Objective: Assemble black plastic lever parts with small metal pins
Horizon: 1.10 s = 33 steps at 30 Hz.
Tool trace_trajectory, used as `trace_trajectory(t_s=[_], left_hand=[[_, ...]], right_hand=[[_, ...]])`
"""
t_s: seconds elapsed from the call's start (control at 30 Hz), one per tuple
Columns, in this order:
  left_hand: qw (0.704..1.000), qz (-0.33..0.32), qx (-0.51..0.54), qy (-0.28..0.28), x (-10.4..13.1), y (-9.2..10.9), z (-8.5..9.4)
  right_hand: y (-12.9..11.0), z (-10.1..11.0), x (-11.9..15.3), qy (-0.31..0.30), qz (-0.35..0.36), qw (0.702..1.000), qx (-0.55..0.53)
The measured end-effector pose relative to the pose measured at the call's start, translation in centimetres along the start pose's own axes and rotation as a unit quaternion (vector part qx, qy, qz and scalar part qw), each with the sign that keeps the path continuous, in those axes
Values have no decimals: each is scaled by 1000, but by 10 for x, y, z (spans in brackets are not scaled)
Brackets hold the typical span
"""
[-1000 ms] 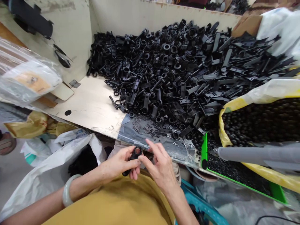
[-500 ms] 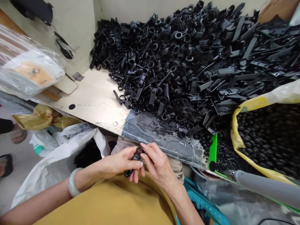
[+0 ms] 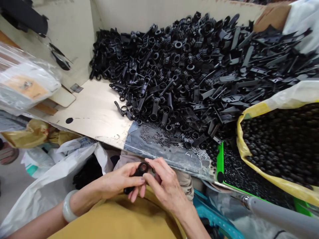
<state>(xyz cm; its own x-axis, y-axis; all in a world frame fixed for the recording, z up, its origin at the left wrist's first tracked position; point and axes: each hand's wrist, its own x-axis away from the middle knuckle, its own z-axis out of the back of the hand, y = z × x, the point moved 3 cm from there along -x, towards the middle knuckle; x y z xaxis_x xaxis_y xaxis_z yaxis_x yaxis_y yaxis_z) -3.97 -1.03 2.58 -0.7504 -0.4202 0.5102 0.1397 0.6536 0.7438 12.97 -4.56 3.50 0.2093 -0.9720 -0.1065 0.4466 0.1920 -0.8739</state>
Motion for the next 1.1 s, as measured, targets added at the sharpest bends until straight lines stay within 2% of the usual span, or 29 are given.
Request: trace_trajectory(t_s=[0.07,0.1,0.17,0.23,0.3,0.37,0.43,0.53,0.7,0.73,0.8,0.9,1.0,1.1], left_hand=[[989,-40,-79,121,0,7,13],[966,-75,-144,203,0,12,20],[882,-149,-295,336,0,26,31],[795,-186,-434,381,-8,38,35],[732,-177,-549,363,-22,45,35],[687,-157,-628,330,-36,49,33],[664,-151,-666,305,-45,53,32],[652,-171,-687,271,-48,57,33],[583,-254,-758,141,-50,66,37],[581,-265,-761,118,-52,68,37],[595,-276,-748,98,-57,72,39],[650,-278,-697,121,-62,80,43],[739,-297,-574,190,-57,89,48],[845,-292,-366,259,-46,90,50]], right_hand=[[8,10,3,58,-29,998,19],[14,18,4,102,-43,993,38],[26,32,5,177,-63,978,91],[34,41,3,203,-70,966,141],[39,44,-2,191,-63,964,173],[40,43,-8,178,-56,964,189],[40,39,-14,172,-58,964,196],[40,34,-20,162,-66,963,203],[38,28,-25,131,-57,958,248],[38,28,-26,126,-56,956,258],[35,27,-29,123,-55,956,262],[29,28,-31,139,-56,970,193],[27,29,-34,198,-89,976,38],[31,21,-43,250,-145,948,-132]])
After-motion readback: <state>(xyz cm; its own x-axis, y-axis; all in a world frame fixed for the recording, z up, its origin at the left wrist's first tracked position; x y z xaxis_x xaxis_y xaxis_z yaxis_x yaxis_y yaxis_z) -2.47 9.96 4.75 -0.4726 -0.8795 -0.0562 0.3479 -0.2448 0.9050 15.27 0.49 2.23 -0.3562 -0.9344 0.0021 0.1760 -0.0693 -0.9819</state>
